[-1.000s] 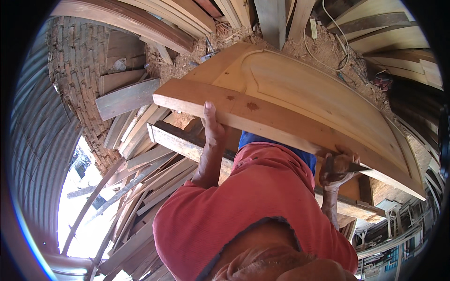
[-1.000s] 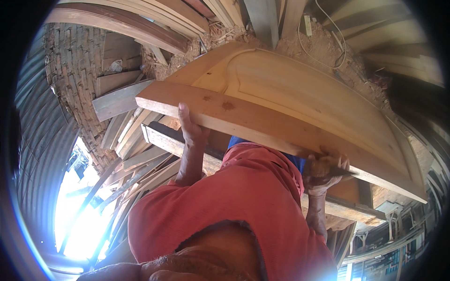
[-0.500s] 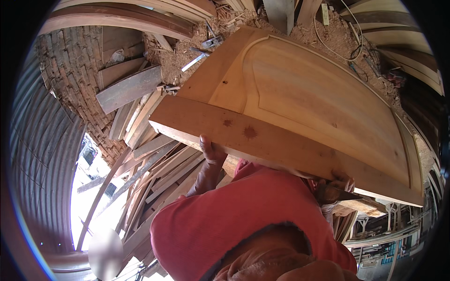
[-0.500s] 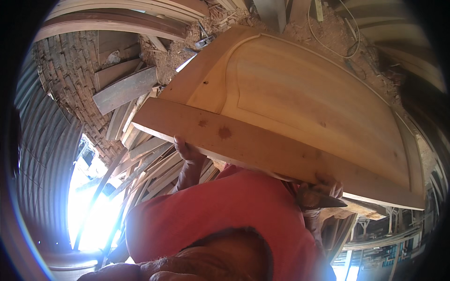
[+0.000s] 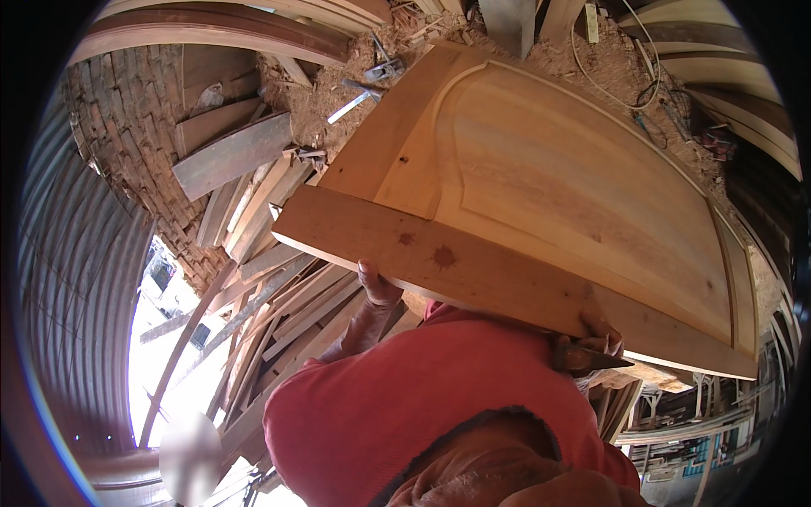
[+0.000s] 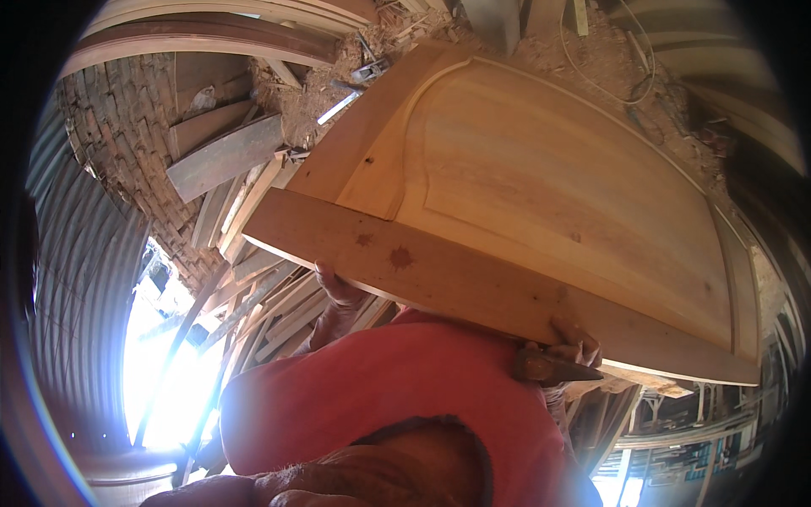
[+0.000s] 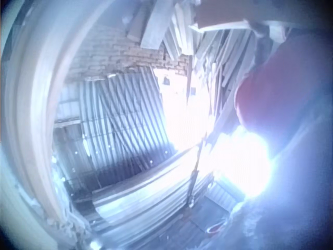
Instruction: The person kneels and stands while assembling a large curved wooden panel. They position and tap wooden strips into place using a hammer, then lift and reposition the panel to continue assembly.
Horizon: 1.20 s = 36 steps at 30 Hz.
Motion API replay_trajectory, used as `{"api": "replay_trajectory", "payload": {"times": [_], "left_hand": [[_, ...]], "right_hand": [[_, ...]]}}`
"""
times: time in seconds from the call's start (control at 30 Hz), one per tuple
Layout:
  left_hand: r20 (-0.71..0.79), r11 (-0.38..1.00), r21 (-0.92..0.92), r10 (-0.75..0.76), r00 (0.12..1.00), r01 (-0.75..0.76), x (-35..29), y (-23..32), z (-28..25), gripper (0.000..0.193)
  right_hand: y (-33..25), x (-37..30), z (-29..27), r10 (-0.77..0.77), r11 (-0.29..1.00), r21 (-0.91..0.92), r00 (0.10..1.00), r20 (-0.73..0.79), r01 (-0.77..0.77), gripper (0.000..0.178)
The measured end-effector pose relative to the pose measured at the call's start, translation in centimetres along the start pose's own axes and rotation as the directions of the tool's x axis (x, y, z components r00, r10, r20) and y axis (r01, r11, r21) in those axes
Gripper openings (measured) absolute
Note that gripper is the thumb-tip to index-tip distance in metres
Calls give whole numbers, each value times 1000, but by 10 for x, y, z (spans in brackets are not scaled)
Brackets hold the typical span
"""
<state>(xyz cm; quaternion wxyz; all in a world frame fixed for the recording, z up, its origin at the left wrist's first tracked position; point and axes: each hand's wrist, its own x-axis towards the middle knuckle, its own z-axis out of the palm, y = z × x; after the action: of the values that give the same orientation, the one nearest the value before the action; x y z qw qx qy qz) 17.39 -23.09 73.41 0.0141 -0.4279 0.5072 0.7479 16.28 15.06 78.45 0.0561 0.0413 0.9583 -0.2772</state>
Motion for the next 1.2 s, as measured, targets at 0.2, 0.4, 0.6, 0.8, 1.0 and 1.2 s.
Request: {"api": "replay_trajectory", "payload": {"times": [0.2,0.4,0.6,0.8,1.0,1.2], "left_hand": [[13,999,32,-4,1000,4,-2,1,-3,93],[-8,1000,8,-18,1000,18,-4,2,-4,96],[-45,999,26,-33,998,34,-6,9,5,101],[-86,1000,22,-14,996,16,-5,10,15,103],[-115,996,82,35,993,-25,-6,7,12,99],[-77,992,114,68,995,-59,-6,-1,4,94]], "right_hand": [[1,-2,0,-9,1000,-7,1000,26,9,44],[1,-2,-1,-1,1000,-18,999,40,2,44],[1,-2,-1,13,1000,-15,999,46,-12,44],[1,-3,0,6,1000,-14,999,40,-5,44],[1,-5,2,3,1000,-15,999,38,-2,44],[0,-7,3,-5,1000,-20,1000,21,5,44]]}}
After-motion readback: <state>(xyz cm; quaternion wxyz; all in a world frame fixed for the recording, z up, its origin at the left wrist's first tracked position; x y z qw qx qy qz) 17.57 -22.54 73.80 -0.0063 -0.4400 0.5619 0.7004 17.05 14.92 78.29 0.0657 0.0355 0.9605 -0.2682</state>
